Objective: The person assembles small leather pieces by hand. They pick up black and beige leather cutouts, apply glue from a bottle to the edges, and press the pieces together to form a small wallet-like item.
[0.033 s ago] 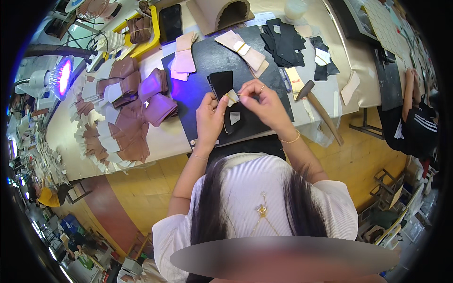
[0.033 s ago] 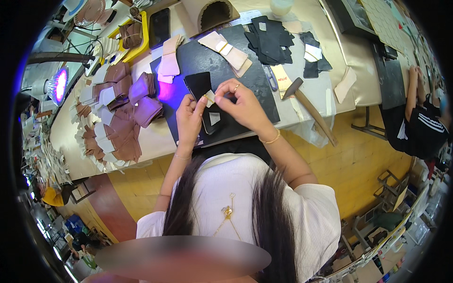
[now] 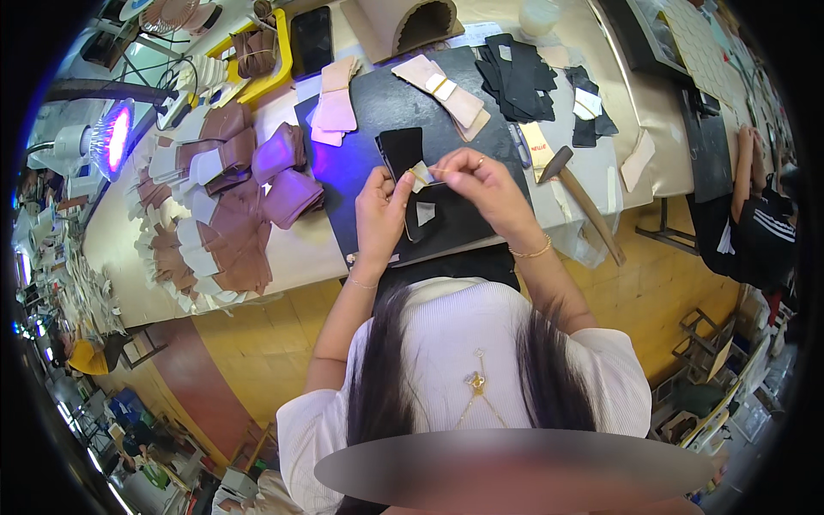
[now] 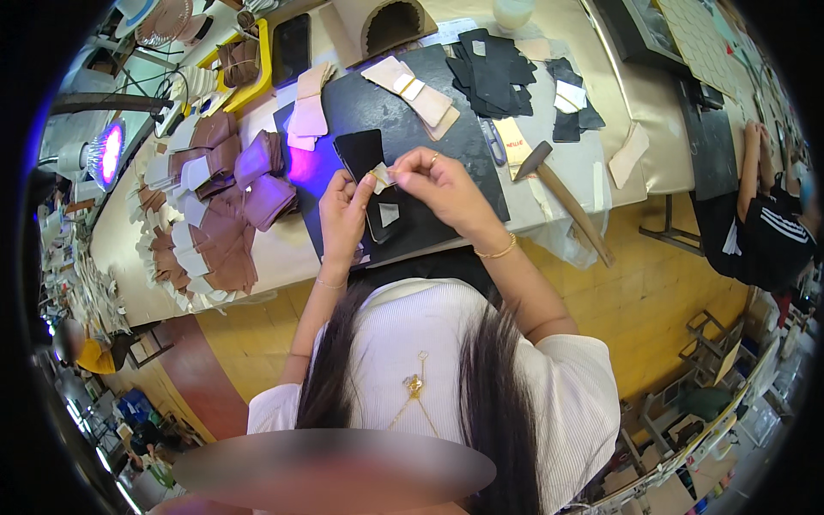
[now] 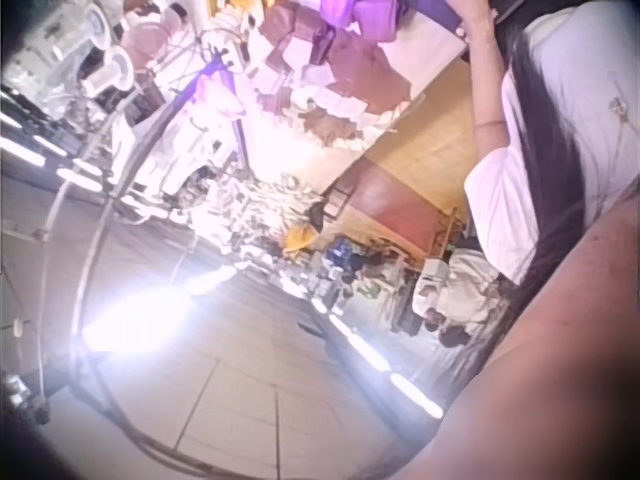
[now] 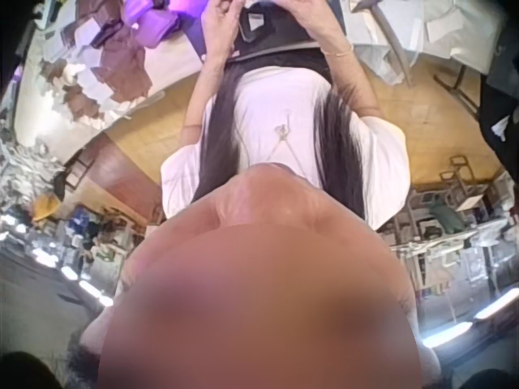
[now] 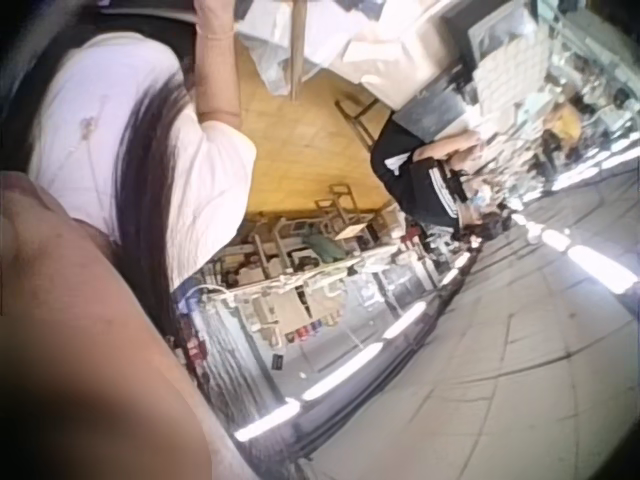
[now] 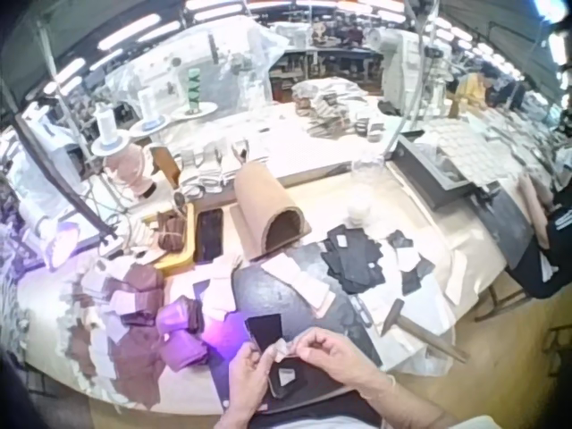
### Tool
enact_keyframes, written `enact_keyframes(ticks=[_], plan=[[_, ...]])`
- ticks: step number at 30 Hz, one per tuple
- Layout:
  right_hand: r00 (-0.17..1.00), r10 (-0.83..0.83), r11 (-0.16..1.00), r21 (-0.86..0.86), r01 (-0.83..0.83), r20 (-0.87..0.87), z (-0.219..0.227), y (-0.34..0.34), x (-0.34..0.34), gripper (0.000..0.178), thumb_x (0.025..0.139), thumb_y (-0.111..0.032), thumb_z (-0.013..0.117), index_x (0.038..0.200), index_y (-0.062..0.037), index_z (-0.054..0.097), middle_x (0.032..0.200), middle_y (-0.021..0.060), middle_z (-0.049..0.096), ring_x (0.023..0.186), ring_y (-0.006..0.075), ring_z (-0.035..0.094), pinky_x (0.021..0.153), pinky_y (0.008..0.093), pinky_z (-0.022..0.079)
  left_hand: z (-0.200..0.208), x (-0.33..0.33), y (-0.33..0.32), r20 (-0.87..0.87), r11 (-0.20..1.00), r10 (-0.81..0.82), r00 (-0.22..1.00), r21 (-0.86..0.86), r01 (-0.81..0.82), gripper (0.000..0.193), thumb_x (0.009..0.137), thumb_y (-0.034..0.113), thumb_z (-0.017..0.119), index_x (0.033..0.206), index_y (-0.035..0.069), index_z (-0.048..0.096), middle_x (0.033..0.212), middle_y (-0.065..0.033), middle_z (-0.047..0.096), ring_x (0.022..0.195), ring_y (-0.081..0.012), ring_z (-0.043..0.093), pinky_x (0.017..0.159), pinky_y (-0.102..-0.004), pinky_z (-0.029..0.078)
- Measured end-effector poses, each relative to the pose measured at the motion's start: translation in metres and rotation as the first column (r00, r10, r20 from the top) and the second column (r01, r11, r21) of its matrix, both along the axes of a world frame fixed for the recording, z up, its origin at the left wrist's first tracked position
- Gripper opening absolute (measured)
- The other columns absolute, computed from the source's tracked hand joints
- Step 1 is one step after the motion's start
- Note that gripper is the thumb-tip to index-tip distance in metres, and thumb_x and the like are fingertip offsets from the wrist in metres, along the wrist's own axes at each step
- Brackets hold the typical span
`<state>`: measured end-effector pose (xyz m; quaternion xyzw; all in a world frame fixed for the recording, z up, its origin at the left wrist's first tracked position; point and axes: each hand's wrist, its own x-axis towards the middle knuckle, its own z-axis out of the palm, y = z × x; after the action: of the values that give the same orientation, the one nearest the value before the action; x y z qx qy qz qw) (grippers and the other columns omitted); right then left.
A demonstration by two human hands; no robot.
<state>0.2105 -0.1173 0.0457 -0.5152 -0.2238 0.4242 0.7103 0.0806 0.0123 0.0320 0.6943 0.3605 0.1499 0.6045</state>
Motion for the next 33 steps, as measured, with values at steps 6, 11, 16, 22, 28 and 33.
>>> enact_keyframes(ticks=[6, 11, 16, 22, 28, 33], plan=[[0.802, 0.273, 0.889, 0.457, -0.001, -0.531, 0.000, -0.013, 0.022, 0.029, 0.105, -0.021, 0.043, 0.126, -0.0029, 0.053, 0.073, -0.0031, 0.055, 0.058, 0.0060, 0.046, 0.073, 0.0261, 0.048, -0.001, -0.003, -0.003, 0.290, 0.755, 0.010, 0.957, -0.630, 0.183, 0.015, 0.097, 0.015, 0.063, 0.099, 0.001, 0.057, 0.084, -0.0106, 0.070, 0.072, -0.0111, 0.067, 0.062, -0.0237, 0.053], [0.949, -0.306, 0.952, 0.059, 0.302, 0.077, 0.017, -0.023, 0.046, 0.032, 0.105, -0.023, 0.048, 0.132, -0.0080, 0.057, 0.087, 0.0002, 0.066, 0.052, 0.0042, 0.039, 0.055, 0.0222, 0.042, 0.002, -0.006, -0.003, 0.268, 0.671, 0.092, 0.959, -0.728, 0.139, 0.019, 0.099, 0.015, 0.057, 0.112, 0.001, 0.055, 0.097, -0.0189, 0.070, 0.080, -0.0246, 0.072, 0.071, -0.0338, 0.061], [0.747, 0.141, 0.927, -0.352, 0.131, 0.649, 0.016, -0.015, 0.016, 0.023, 0.083, -0.022, 0.078, 0.096, -0.0041, 0.072, 0.081, 0.0031, 0.065, 0.060, 0.0096, 0.053, 0.056, 0.0244, 0.044, -0.010, -0.006, 0.001, 0.178, 0.819, -0.027, 0.984, -0.560, 0.124, 0.018, 0.098, 0.018, 0.061, 0.109, 0.005, 0.056, 0.092, -0.0114, 0.072, 0.070, -0.0116, 0.069, 0.056, -0.0198, 0.051], [0.752, 0.017, 0.894, -0.347, 0.284, 0.659, 0.011, -0.003, -0.004, 0.015, 0.083, -0.012, 0.077, 0.087, -0.0004, 0.069, 0.078, 0.0034, 0.064, 0.059, 0.0070, 0.053, 0.056, 0.0229, 0.045, -0.017, -0.005, -0.006, 0.257, 0.808, 0.058, 0.965, -0.580, 0.106, 0.017, 0.097, 0.021, 0.065, 0.104, 0.008, 0.056, 0.080, -0.0019, 0.069, 0.062, -0.0033, 0.061, 0.047, -0.0152, 0.041], [0.703, 0.127, 0.854, -0.437, 0.281, 0.700, 0.016, -0.001, -0.001, 0.018, 0.084, -0.015, 0.077, 0.084, -0.0006, 0.066, 0.070, 0.0025, 0.062, 0.057, 0.0077, 0.052, 0.055, 0.0233, 0.044, -0.007, -0.002, -0.010, 0.254, 0.848, 0.105, 0.962, -0.528, 0.047, 0.018, 0.098, 0.021, 0.064, 0.101, 0.005, 0.056, 0.071, 0.0033, 0.062, 0.055, 0.0011, 0.046, 0.046, -0.0174, 0.032], [0.854, 0.086, 0.861, -0.470, 0.196, 0.514, 0.007, 0.003, 0.001, 0.026, 0.082, -0.022, 0.079, 0.083, -0.0006, 0.066, 0.067, 0.0068, 0.064, 0.057, 0.0119, 0.057, 0.056, 0.0271, 0.046, -0.008, 0.004, -0.014, 0.248, 0.832, 0.138, 0.959, -0.555, 0.024, 0.020, 0.098, 0.022, 0.065, 0.103, 0.005, 0.056, 0.072, 0.0024, 0.063, 0.056, 0.0011, 0.048, 0.046, -0.0173, 0.033]])
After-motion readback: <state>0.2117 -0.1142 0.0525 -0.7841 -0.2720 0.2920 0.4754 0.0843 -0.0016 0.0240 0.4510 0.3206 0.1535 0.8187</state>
